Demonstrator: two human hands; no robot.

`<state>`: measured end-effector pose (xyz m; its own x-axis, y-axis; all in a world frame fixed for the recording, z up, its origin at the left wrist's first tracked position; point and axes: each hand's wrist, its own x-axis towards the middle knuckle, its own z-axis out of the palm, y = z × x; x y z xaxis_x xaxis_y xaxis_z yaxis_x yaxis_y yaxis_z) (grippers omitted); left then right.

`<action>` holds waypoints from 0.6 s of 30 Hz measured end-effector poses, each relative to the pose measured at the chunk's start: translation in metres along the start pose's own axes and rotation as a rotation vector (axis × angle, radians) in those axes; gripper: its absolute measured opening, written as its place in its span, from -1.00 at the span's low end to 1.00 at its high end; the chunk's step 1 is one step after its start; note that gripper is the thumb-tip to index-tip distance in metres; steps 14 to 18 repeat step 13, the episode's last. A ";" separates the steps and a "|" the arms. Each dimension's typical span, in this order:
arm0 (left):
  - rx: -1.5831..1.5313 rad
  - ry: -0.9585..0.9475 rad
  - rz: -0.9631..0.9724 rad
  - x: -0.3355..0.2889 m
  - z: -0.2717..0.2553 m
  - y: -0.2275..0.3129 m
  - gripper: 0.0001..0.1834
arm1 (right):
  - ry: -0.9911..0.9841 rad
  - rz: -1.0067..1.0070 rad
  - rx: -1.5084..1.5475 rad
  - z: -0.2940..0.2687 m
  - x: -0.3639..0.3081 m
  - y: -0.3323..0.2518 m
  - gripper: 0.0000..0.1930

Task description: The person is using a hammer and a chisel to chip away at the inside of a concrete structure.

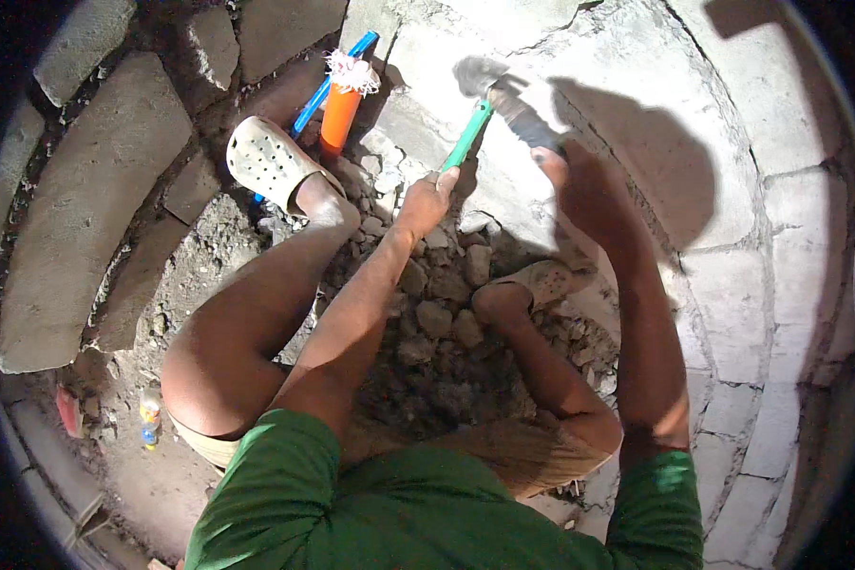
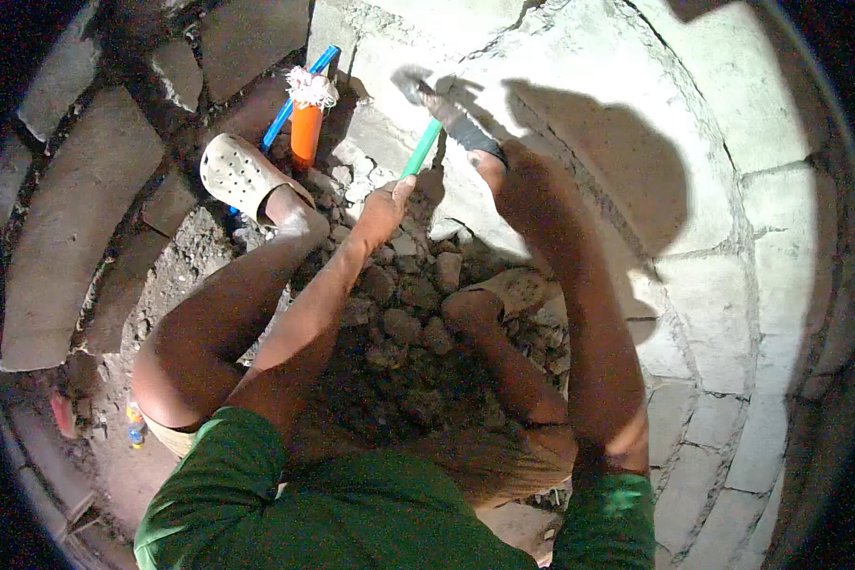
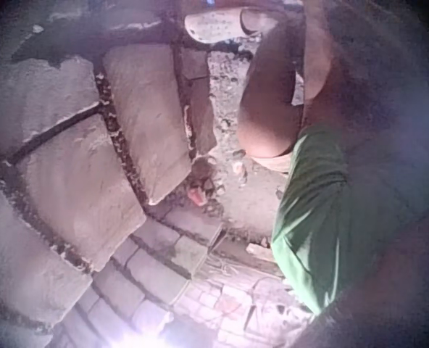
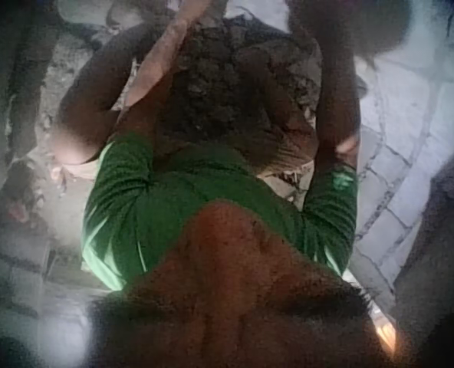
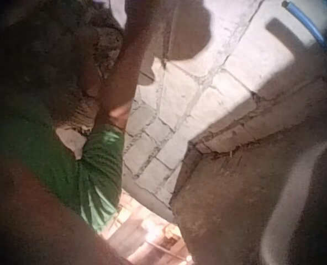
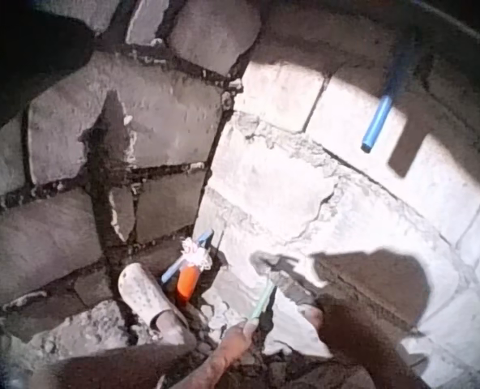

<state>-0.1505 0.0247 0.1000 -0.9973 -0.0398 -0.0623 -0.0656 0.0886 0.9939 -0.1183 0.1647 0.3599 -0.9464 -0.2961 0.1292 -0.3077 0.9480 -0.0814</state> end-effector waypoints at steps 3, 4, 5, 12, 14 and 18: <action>0.094 -0.056 -0.057 0.003 -0.006 0.009 -0.32 | -0.175 0.035 -0.168 0.002 0.015 0.005 -0.59; 0.133 -0.064 -0.087 0.008 -0.010 0.011 -0.31 | -0.108 -0.010 -0.075 0.001 0.021 0.004 -0.59; 0.129 -0.057 -0.077 0.008 -0.010 0.009 -0.30 | -0.077 -0.004 -0.001 0.003 0.021 0.002 -0.59; 0.107 -0.092 -0.108 0.009 -0.009 0.007 -0.28 | 0.206 -0.117 0.113 0.044 0.014 0.032 -0.63; 0.135 -0.101 -0.129 0.010 -0.011 0.009 -0.28 | 0.026 0.014 0.084 0.053 0.015 0.044 -0.46; 0.135 -0.101 -0.129 0.010 -0.011 0.009 -0.28 | 0.026 0.014 0.084 0.053 0.015 0.044 -0.46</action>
